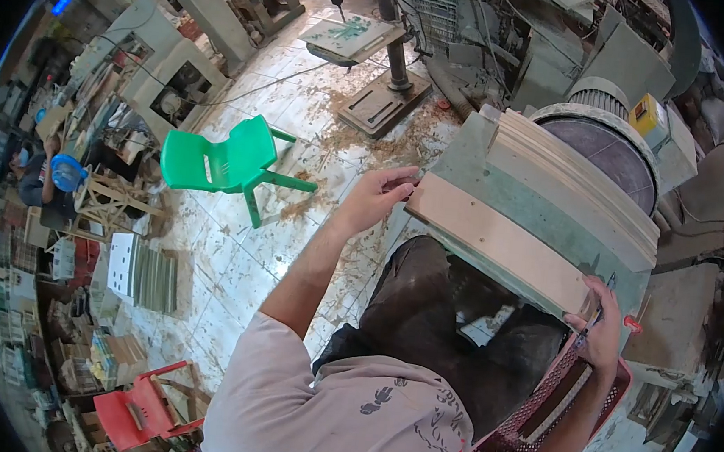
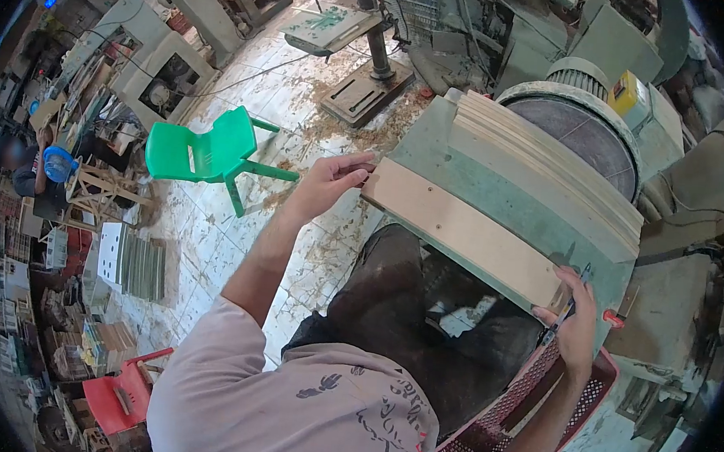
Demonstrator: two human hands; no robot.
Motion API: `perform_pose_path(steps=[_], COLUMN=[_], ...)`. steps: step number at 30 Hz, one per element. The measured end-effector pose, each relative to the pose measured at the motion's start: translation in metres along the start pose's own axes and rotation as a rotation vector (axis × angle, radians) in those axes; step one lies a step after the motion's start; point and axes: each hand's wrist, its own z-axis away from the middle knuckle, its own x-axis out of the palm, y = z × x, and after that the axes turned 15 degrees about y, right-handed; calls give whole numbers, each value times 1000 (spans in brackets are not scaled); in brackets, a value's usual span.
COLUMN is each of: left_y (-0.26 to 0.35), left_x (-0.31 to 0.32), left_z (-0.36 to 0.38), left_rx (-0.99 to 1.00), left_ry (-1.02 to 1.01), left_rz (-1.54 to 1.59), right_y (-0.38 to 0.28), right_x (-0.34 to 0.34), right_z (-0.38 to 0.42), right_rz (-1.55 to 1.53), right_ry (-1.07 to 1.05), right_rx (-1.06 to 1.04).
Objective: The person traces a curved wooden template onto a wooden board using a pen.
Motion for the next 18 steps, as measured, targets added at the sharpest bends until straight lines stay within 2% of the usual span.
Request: perform_pose_path(steps=[4,7,8,10,12,14,16,18], left_y=[14,43,46,50,55,64,68,70], left_x=[-1,1,3,7,8,8,9,9], left_z=[1,3,0,-4,-11,-19,-24,-26], left_rx=[-22,127,128,442,462,402,443,403], left_ry=[-45,-168,-182,-257,-304,-451,-478,-490], left_rz=[-11,-320,-313,-584,-595,-617,-604,-637], right_y=[0,5,7,8,6,7,0,1], right_x=[-1,-2,-3,-5,-8,-11,-13,-14], right_z=[-1,-3,-3,-2,-3,-5,-8,-10], right_rz=[-13,8,17,19,49,55,69,44], right_ry=[-6,-30,-25,-38,-37,-87,-90,-126], right_rx=[36,-20,-8,-31,-19,-42,-31,-59])
